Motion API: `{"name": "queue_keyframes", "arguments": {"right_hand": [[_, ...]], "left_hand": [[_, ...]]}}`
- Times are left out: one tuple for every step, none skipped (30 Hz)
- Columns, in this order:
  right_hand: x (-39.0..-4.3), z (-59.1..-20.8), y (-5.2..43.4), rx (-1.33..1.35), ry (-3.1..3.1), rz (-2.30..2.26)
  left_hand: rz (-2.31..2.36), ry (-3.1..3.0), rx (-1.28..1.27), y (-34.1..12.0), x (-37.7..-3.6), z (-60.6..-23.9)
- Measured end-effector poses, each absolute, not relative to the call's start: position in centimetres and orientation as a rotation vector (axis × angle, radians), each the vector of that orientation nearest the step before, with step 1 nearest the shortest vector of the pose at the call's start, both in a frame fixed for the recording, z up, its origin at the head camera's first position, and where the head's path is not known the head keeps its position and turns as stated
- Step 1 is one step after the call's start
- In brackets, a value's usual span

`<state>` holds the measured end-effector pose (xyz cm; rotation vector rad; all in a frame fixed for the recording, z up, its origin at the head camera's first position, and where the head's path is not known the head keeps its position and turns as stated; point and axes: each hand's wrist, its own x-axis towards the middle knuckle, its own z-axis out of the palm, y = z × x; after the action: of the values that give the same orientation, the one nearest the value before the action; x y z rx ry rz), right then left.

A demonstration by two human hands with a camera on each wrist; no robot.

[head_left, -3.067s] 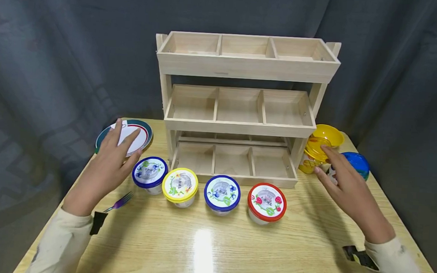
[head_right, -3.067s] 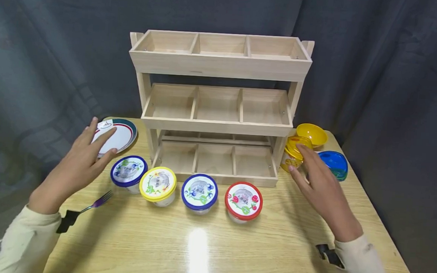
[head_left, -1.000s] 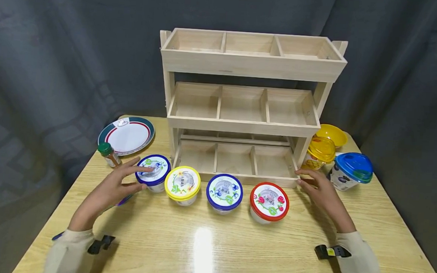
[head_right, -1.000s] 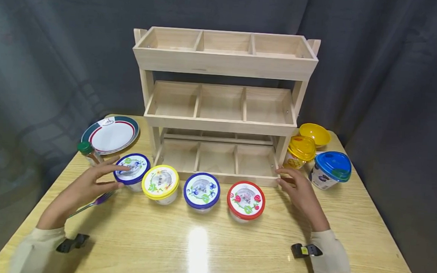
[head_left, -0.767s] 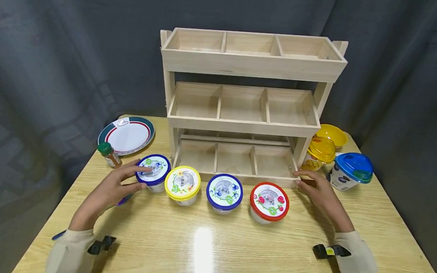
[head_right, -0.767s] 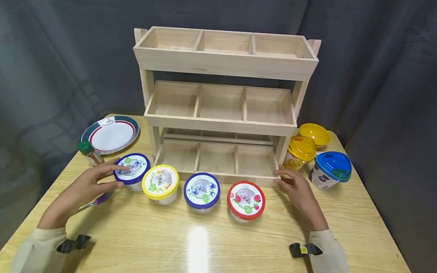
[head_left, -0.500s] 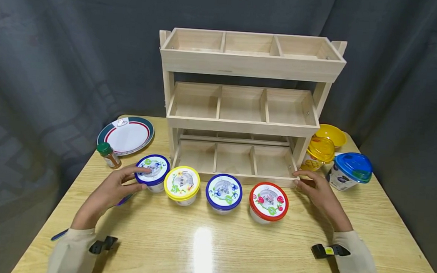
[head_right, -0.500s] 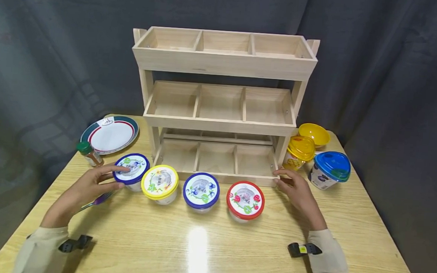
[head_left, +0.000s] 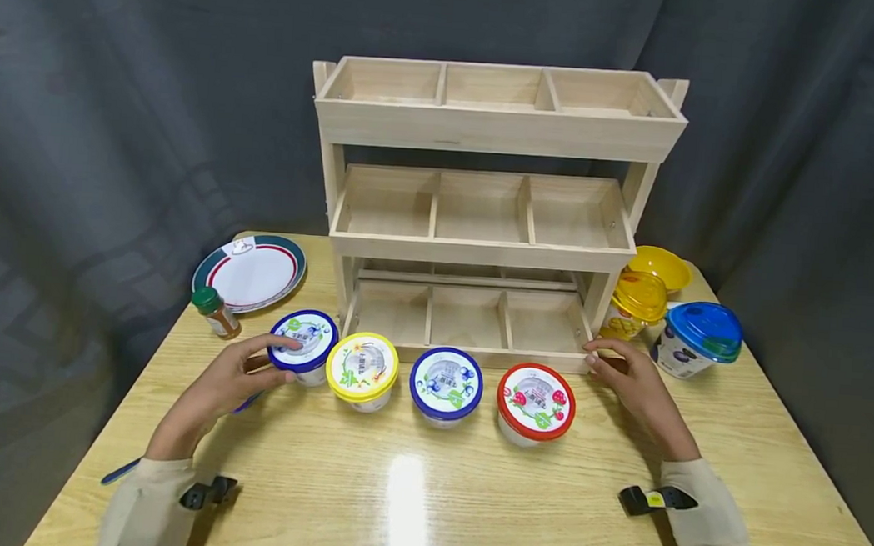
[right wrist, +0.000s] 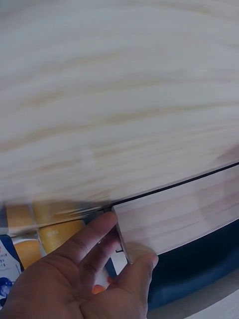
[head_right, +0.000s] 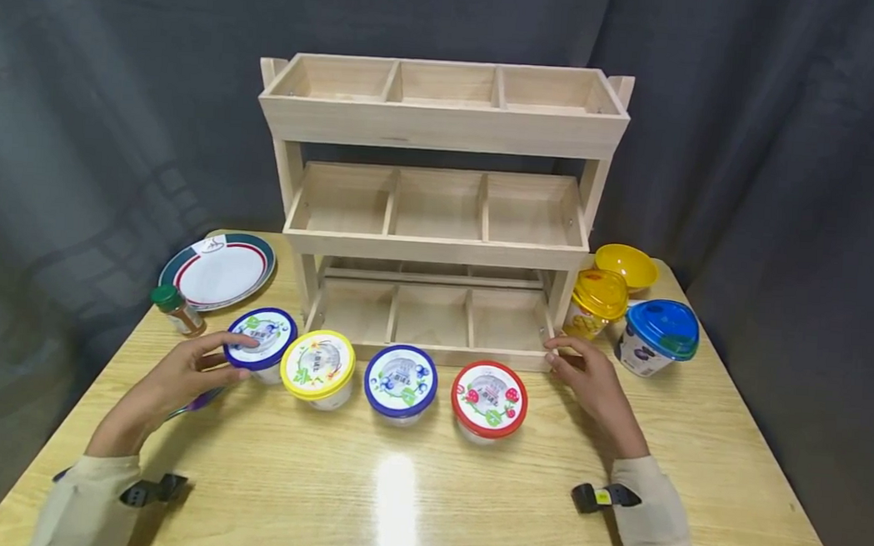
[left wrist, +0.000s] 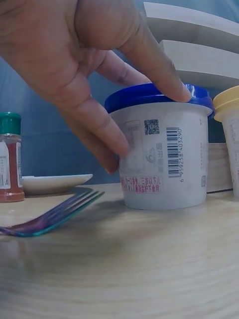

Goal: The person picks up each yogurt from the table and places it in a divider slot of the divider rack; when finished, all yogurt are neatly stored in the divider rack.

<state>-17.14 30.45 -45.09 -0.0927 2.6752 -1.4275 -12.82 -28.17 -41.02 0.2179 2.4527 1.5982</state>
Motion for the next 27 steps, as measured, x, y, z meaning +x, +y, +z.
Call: {"name": "queue_keyframes", "arguments": {"right_hand": [[-17.17, -45.05, 30.39, -0.083, 2.679, -1.422], [-17.18, -45.03, 30.34, -0.078, 2.681, -1.419], [-17.19, -45.01, 30.3, -0.071, 2.682, -1.42], [-17.19, -44.99, 30.26, -0.069, 2.68, -1.424], [-17.21, -45.03, 30.27, -0.067, 2.676, -1.433], [-17.2, -45.04, 30.26, -0.065, 2.678, -1.433], [-17.18, -45.06, 30.25, -0.06, 2.678, -1.433], [-17.18, -45.1, 30.27, -0.06, 2.676, -1.44], [-17.18, -45.13, 30.3, -0.058, 2.674, -1.445], [-17.17, -45.18, 30.33, -0.055, 2.672, -1.448], [-17.17, -45.21, 30.37, -0.05, 2.67, -1.452], [-17.15, -45.24, 30.39, -0.047, 2.667, -1.453], [-17.16, -45.27, 30.41, -0.043, 2.663, -1.46], [-17.16, -45.31, 30.46, -0.042, 2.659, -1.464], [-17.15, -45.34, 30.49, -0.041, 2.657, -1.464], [-17.15, -45.38, 30.5, -0.038, 2.654, -1.466], [-17.15, -45.38, 30.49, -0.039, 2.654, -1.466], [-17.15, -45.42, 30.48, -0.036, 2.653, -1.468], [-17.18, -45.41, 30.47, -0.039, 2.653, -1.467], [-17.22, -45.4, 30.44, -0.039, 2.656, -1.464], [-17.24, -45.38, 30.39, -0.037, 2.658, -1.463], [-17.25, -45.36, 30.34, -0.033, 2.659, -1.462], [-17.24, -45.36, 30.3, -0.031, 2.659, -1.462], [-17.24, -45.37, 30.28, -0.022, 2.656, -1.465], [-17.2, -45.37, 30.26, -0.018, 2.656, -1.465], [-17.18, -45.4, 30.26, -0.008, 2.657, -1.464], [-17.14, -45.39, 30.26, -0.002, 2.655, -1.464]], "left_hand": [[1.6, 2.458, 0.219, -28.2, -12.83, -41.09], [1.602, 2.46, 0.219, -28.22, -12.84, -41.15], [1.608, 2.46, 0.218, -28.24, -12.83, -41.21], [1.613, 2.463, 0.22, -28.25, -12.83, -41.26], [1.618, 2.465, 0.222, -28.26, -12.82, -41.31], [1.624, 2.466, 0.223, -28.26, -12.82, -41.34], [1.628, 2.469, 0.223, -28.25, -12.8, -41.37], [1.636, 2.467, 0.223, -28.24, -12.78, -41.39], [1.642, 2.467, 0.224, -28.22, -12.78, -41.41], [1.649, 2.466, 0.222, -28.2, -12.77, -41.43], [1.654, 2.464, 0.219, -28.18, -12.77, -41.44], [1.659, 2.463, 0.216, -28.16, -12.76, -41.46], [1.661, 2.463, 0.211, -28.15, -12.75, -41.5], [1.665, 2.461, 0.206, -28.14, -12.74, -41.52], [1.668, 2.46, 0.202, -28.12, -12.73, -41.55], [1.671, 2.459, 0.195, -28.12, -12.71, -41.57], [1.674, 2.459, 0.191, -28.12, -12.69, -41.59], [1.675, 2.461, 0.188, -28.12, -12.68, -41.62], [1.678, 2.462, 0.183, -28.12, -12.65, -41.65], [1.681, 2.464, 0.18, -28.13, -12.62, -41.68], [1.681, 2.469, 0.175, -28.15, -12.59, -41.7], [1.68, 2.474, 0.17, -28.16, -12.56, -41.72], [1.68, 2.477, 0.164, -28.17, -12.53, -41.73], [1.679, 2.48, 0.157, -28.18, -12.52, -41.7], [1.675, 2.482, 0.15, -28.19, -12.51, -41.66], [1.669, 2.486, 0.14, -28.21, -12.52, -41.6], [1.657, 2.493, 0.129, -28.23, -12.54, -41.51]]}}
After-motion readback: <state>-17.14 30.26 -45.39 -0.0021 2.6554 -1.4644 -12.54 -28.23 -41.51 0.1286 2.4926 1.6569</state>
